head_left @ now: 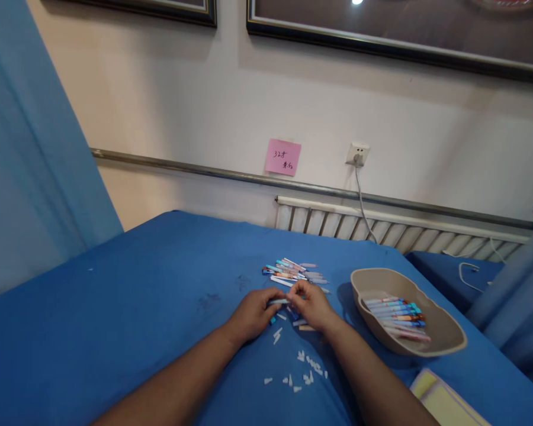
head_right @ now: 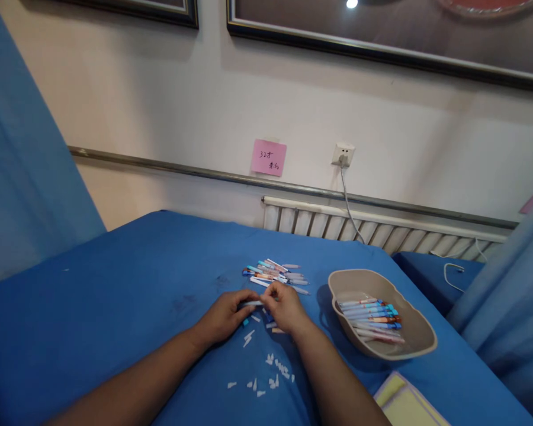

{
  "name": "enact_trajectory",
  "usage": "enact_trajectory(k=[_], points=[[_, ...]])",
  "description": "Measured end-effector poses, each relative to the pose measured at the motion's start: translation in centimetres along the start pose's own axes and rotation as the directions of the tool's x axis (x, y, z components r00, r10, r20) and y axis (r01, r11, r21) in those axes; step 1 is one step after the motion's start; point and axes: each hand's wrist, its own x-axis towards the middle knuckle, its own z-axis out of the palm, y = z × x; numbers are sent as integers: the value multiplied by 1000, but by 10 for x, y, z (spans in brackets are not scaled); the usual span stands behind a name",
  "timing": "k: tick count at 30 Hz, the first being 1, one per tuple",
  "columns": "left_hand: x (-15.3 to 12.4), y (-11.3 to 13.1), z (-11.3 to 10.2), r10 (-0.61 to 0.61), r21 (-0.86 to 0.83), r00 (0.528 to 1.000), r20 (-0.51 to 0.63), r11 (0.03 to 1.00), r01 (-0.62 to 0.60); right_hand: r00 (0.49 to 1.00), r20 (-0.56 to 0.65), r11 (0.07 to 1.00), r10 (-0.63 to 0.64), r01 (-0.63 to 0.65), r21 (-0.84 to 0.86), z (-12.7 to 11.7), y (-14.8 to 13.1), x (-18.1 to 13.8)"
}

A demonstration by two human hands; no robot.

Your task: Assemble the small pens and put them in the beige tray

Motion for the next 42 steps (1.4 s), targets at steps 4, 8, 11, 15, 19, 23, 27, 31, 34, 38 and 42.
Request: enact_trajectory(k=[4,8,11,15,19,23,27,31,34,38,42], points=[[0,1,1,-2,-16,1000,-14,1000,2,999,26,999,-39,39,7,-2,-1,0],[1,2,1,-31,-76,998,-57,997,26,991,36,987,-128,131,-90,-3,-6,-1],[1,2,1,-21,-57,998,-66,998,17,997,25,983,-74,77,-164,-1,-8,-2],[1,2,2,-22,-61,996,-82,998,17,997,52,985,-55,63,-162,-1,-8,-4],[0,3,2,-33,-72,995,-94,997,26,990,67,974,-122,133,-185,-4,-6,-4],[4,3,-4,-70,-48,973,-222,997,60,989,21,973,-144,146,-178,-5,-7,-2],[9,-1,-9,-306,-169,940,-152,945,281,988,-12,976,-153,149,-159,-6,-9,-3],[11,-2,-10,-379,-433,922,-82,846,310,992,-3,979,-123,121,-163,-7,-7,-2],[11,-1,-9,-416,-561,909,-26,758,332,991,-3,976,-132,130,-175,-8,-6,-1],[11,-1,-8,-455,-514,890,8,762,394,993,-5,971,-122,118,-210,-8,-8,-2],[10,-1,-10,-347,-478,937,-31,829,291,998,47,982,-35,43,-182,-10,-12,-2]])
